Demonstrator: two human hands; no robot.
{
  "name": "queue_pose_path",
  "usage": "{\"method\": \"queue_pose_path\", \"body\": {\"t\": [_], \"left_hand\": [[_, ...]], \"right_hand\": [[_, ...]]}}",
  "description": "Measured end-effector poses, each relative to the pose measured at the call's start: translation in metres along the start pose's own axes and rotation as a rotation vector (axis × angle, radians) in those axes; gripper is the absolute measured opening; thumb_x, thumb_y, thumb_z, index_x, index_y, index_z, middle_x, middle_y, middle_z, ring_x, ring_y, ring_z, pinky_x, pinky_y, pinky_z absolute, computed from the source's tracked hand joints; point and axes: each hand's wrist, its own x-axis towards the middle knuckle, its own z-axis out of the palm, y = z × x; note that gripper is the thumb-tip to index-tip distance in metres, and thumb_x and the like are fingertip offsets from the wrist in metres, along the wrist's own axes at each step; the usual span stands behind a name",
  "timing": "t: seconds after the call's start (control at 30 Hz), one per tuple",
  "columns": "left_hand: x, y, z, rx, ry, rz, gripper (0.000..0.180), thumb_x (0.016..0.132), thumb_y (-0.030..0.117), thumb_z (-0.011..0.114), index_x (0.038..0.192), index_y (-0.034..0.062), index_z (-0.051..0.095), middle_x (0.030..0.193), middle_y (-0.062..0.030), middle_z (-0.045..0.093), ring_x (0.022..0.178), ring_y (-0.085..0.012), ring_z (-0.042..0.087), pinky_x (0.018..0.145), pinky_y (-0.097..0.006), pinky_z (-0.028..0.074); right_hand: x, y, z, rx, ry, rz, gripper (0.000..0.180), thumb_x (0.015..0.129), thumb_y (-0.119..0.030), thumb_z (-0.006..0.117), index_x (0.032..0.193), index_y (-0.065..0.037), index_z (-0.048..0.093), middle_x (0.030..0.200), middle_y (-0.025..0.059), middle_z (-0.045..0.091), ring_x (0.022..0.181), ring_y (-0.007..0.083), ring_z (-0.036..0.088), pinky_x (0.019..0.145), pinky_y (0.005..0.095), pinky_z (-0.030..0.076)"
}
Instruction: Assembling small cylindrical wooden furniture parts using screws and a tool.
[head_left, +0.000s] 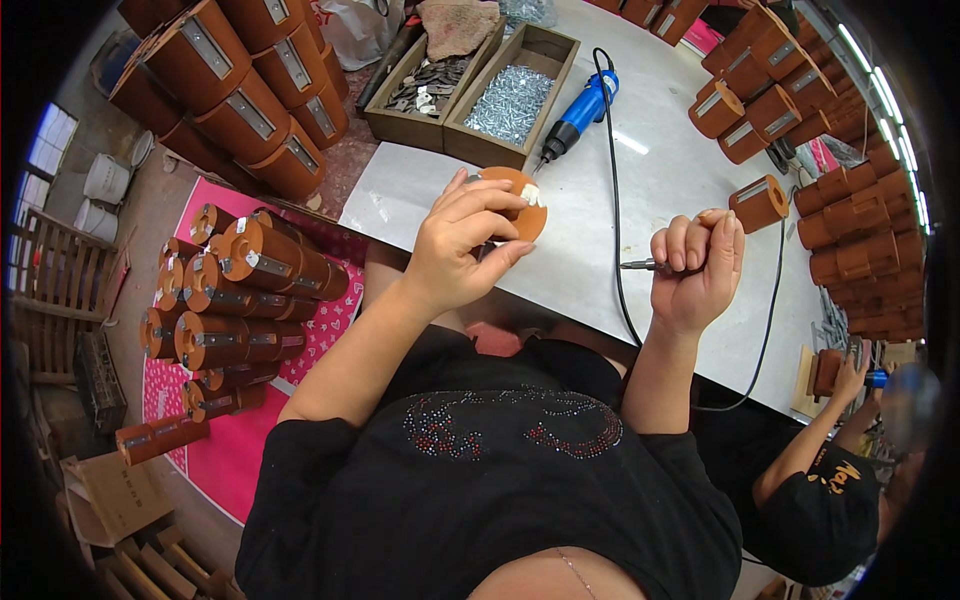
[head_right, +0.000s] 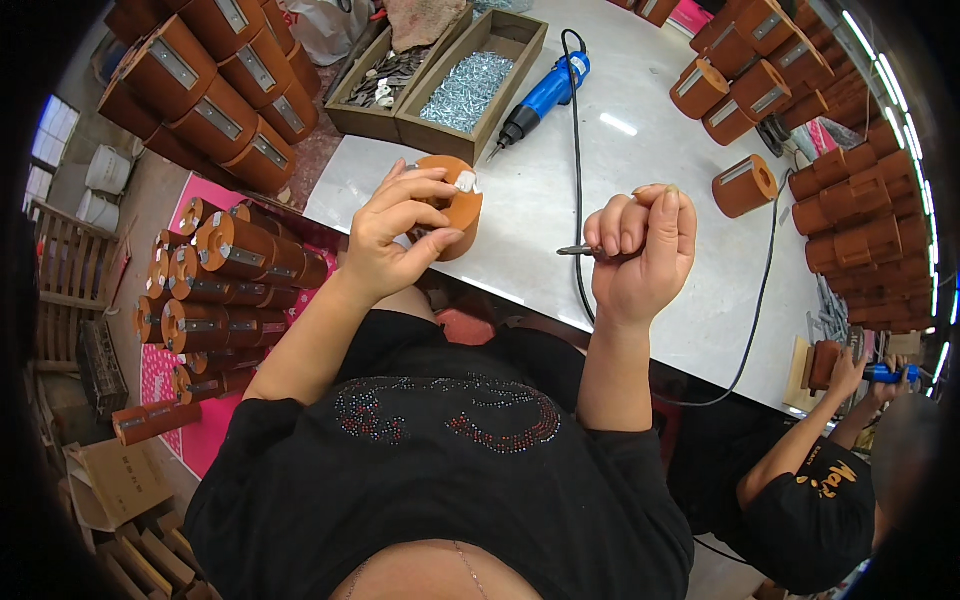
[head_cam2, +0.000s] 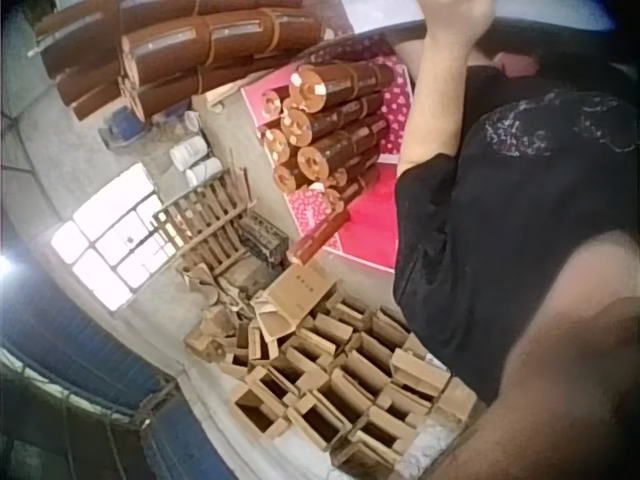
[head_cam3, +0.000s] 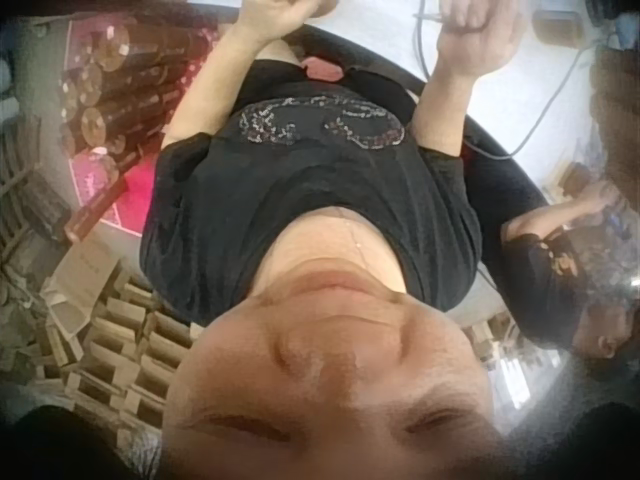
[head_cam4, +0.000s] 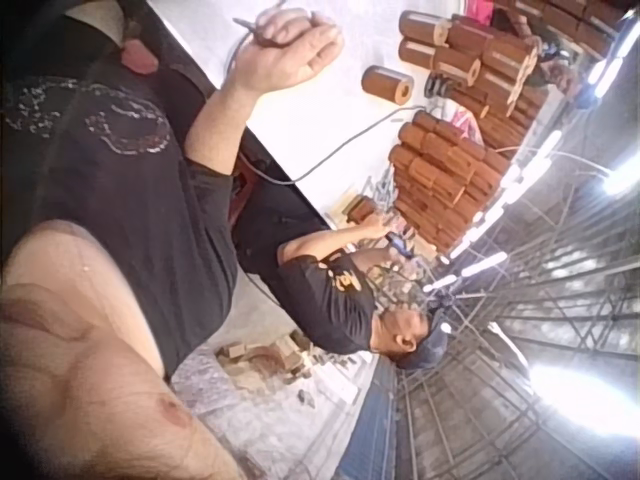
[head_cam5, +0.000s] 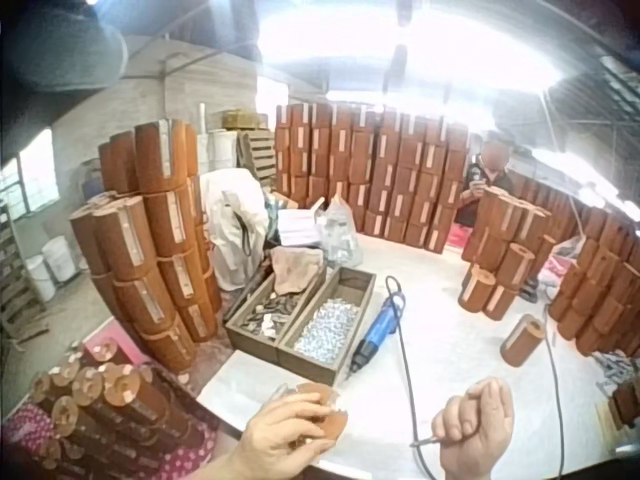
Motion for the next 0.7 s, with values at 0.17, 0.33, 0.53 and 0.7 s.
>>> {"method": "queue_pose_path", "body": {"t": [0.17, 0.33, 0.53, 0.7], "left_hand": [[0.002, 0.005, -0.002, -0.009, -0.009, -0.083, 0.025, 0.059, 0.012, 0.073, 0.066, 0.0035, 0.050, 0.100, -0.0107, 0.056, 0.103, -0.0305, 0.049, 0.089, -0.046, 0.034], [0.002, -0.003, -0.012, -0.155, -0.075, -0.070, 0.021, 0.064, 0.010, 0.068, 0.076, 0.0015, 0.053, 0.106, -0.0174, 0.052, 0.111, -0.0360, 0.042, 0.089, -0.039, 0.037], [0.002, -0.014, -0.021, -0.197, -0.205, 0.014, 0.019, 0.067, 0.008, 0.064, 0.081, 0.0010, 0.054, 0.107, -0.0171, 0.051, 0.113, -0.0370, 0.039, 0.090, -0.040, 0.036], [0.009, 0.001, -0.023, -0.134, -0.238, -0.026, 0.022, 0.068, 0.012, 0.065, 0.084, 0.0012, 0.053, 0.110, -0.0171, 0.050, 0.116, -0.0359, 0.038, 0.090, -0.039, 0.034]], "right_hand": [[-0.002, 0.001, 0.004, 0.022, -0.002, 0.022, 0.023, 0.091, -0.018, 0.036, 0.080, -0.003, 0.049, 0.048, -0.0008, 0.032, 0.043, 0.0091, 0.034, 0.041, 0.0231, 0.035], [-0.002, 0.002, 0.003, 0.019, -0.005, 0.029, 0.023, 0.091, -0.018, 0.035, 0.081, -0.003, 0.050, 0.049, -0.0009, 0.032, 0.043, 0.0092, 0.034, 0.041, 0.0232, 0.035], [-0.003, 0.004, 0.007, 0.029, -0.006, 0.051, 0.023, 0.091, -0.018, 0.035, 0.081, -0.003, 0.049, 0.049, -0.0010, 0.032, 0.044, 0.0087, 0.034, 0.042, 0.0231, 0.034], [-0.003, 0.002, 0.004, 0.021, 0.000, 0.040, 0.023, 0.091, -0.018, 0.036, 0.081, -0.003, 0.049, 0.049, -0.0009, 0.032, 0.044, 0.0089, 0.033, 0.042, 0.0234, 0.034]]}}
